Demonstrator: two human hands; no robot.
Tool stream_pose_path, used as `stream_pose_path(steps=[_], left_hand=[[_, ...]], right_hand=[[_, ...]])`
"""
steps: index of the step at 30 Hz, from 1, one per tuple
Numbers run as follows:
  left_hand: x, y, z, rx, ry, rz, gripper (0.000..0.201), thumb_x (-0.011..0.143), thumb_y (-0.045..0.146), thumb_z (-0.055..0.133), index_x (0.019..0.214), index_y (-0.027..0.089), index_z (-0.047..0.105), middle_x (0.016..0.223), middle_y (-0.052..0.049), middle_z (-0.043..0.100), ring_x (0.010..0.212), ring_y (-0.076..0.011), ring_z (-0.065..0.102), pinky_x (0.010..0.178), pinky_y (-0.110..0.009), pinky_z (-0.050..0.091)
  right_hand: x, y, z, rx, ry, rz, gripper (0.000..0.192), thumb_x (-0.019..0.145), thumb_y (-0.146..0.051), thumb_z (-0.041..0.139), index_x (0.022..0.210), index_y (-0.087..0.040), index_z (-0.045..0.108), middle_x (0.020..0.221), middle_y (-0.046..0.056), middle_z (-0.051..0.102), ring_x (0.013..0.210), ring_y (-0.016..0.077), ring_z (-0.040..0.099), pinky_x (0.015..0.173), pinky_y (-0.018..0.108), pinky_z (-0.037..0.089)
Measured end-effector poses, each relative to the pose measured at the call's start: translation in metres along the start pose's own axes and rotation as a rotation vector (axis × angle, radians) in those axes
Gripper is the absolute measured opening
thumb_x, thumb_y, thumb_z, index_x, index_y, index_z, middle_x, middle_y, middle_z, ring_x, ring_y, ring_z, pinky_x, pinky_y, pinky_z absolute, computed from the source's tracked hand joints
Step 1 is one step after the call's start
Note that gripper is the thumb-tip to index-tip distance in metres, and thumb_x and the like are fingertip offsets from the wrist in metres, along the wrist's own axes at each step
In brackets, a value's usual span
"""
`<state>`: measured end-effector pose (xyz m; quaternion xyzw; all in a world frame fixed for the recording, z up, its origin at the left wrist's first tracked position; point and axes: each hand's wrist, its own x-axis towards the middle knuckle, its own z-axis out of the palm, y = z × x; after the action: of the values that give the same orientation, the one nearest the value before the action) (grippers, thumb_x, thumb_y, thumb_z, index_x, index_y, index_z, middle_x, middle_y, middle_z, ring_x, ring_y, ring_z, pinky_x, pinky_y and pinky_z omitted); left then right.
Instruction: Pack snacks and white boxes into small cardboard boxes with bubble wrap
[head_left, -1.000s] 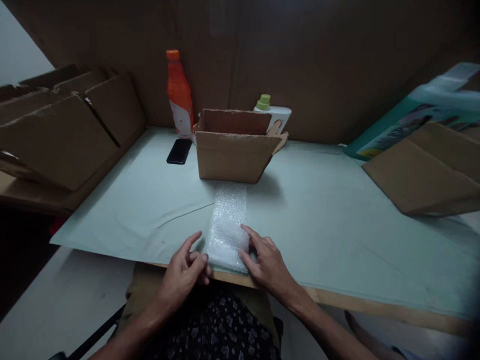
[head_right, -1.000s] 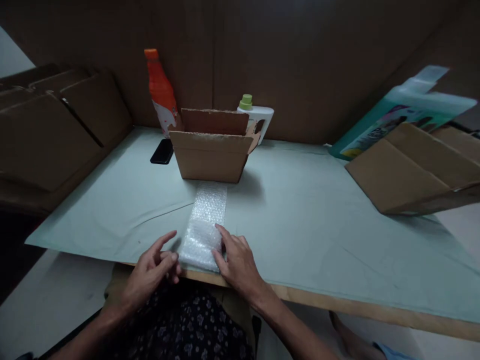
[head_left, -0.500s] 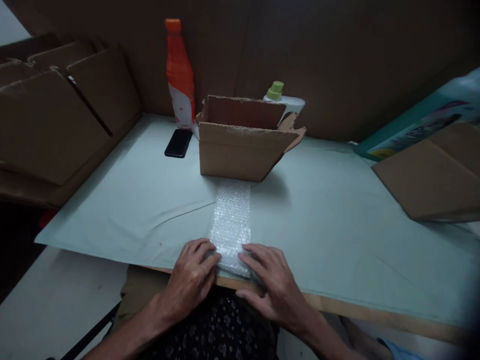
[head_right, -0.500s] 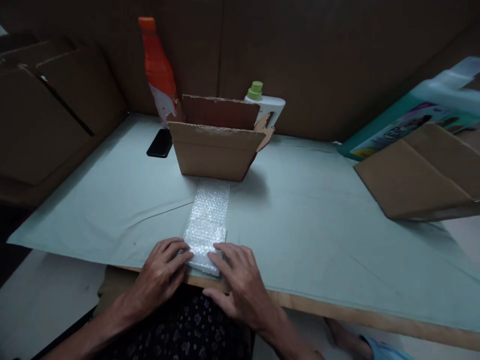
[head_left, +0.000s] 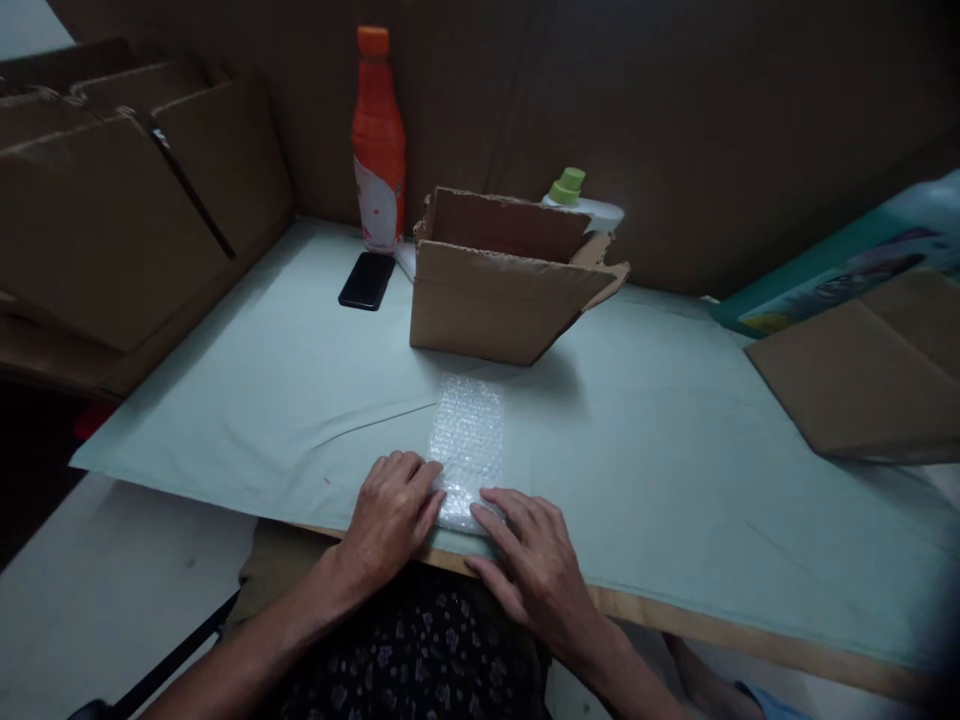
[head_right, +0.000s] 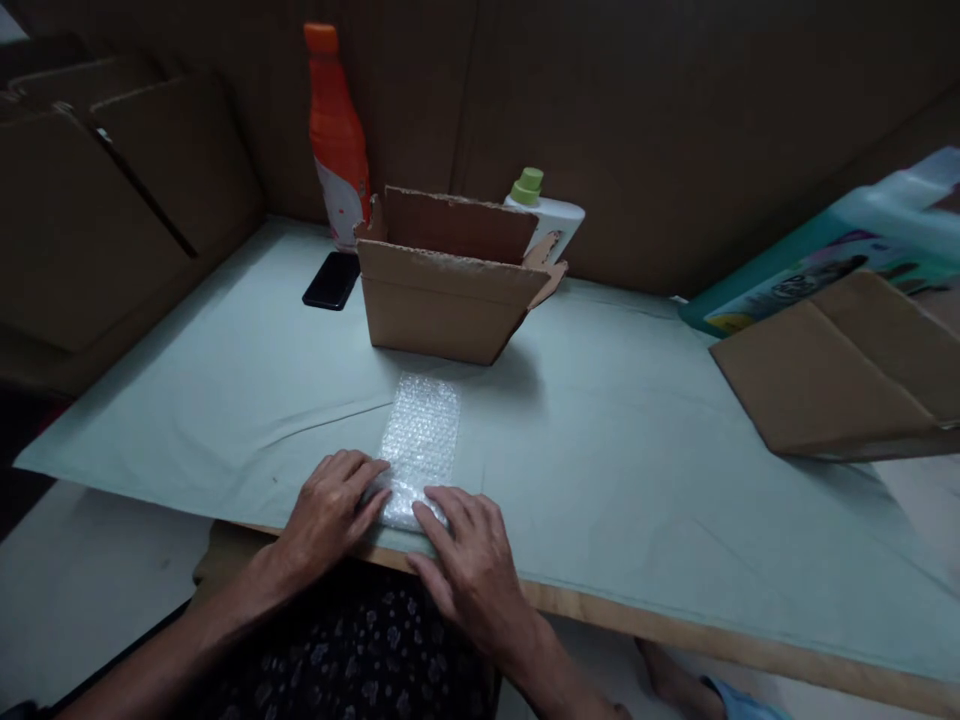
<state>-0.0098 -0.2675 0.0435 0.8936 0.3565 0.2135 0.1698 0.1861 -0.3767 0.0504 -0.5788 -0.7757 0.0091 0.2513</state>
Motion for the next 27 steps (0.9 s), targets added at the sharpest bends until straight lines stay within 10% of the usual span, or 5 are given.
stream_pose_path(steps=[5, 15, 27], left_hand=[[-0.012, 0.000, -0.011, -0.236, 0.035, 0.126, 0.037, 0.093, 0.021, 0.058, 0.130, 0.017, 0.054, 0.125, -0.012, 0.062, 0.119, -0.0272, 0.052, 0.101, -0.046, 0.045], [0.021, -0.008, 0.002, -0.039, 0.020, 0.042, 0.030, 0.095, 0.018, 0.052, 0.124, 0.015, 0.057, 0.096, -0.009, 0.069, 0.086, -0.0250, 0.059, 0.078, -0.042, 0.049], [0.004, -0.002, -0.014, -0.341, -0.008, 0.051, 0.050, 0.092, 0.016, 0.054, 0.140, 0.021, 0.043, 0.112, -0.007, 0.065, 0.103, -0.0226, 0.057, 0.092, -0.042, 0.047]], right_hand=[[0.007, 0.002, 0.006, 0.198, 0.036, 0.087, 0.024, 0.094, -0.017, 0.060, 0.117, -0.023, 0.063, 0.104, 0.006, 0.075, 0.094, 0.0230, 0.068, 0.083, 0.042, 0.052], [0.024, 0.017, -0.002, 0.055, 0.149, 0.107, 0.025, 0.096, -0.023, 0.058, 0.120, -0.021, 0.062, 0.114, 0.012, 0.071, 0.101, 0.0260, 0.067, 0.083, 0.044, 0.053], [0.026, 0.025, -0.004, 0.262, -0.046, 0.107, 0.026, 0.096, -0.022, 0.059, 0.122, -0.021, 0.060, 0.101, 0.006, 0.076, 0.089, 0.0212, 0.067, 0.080, 0.038, 0.052]])
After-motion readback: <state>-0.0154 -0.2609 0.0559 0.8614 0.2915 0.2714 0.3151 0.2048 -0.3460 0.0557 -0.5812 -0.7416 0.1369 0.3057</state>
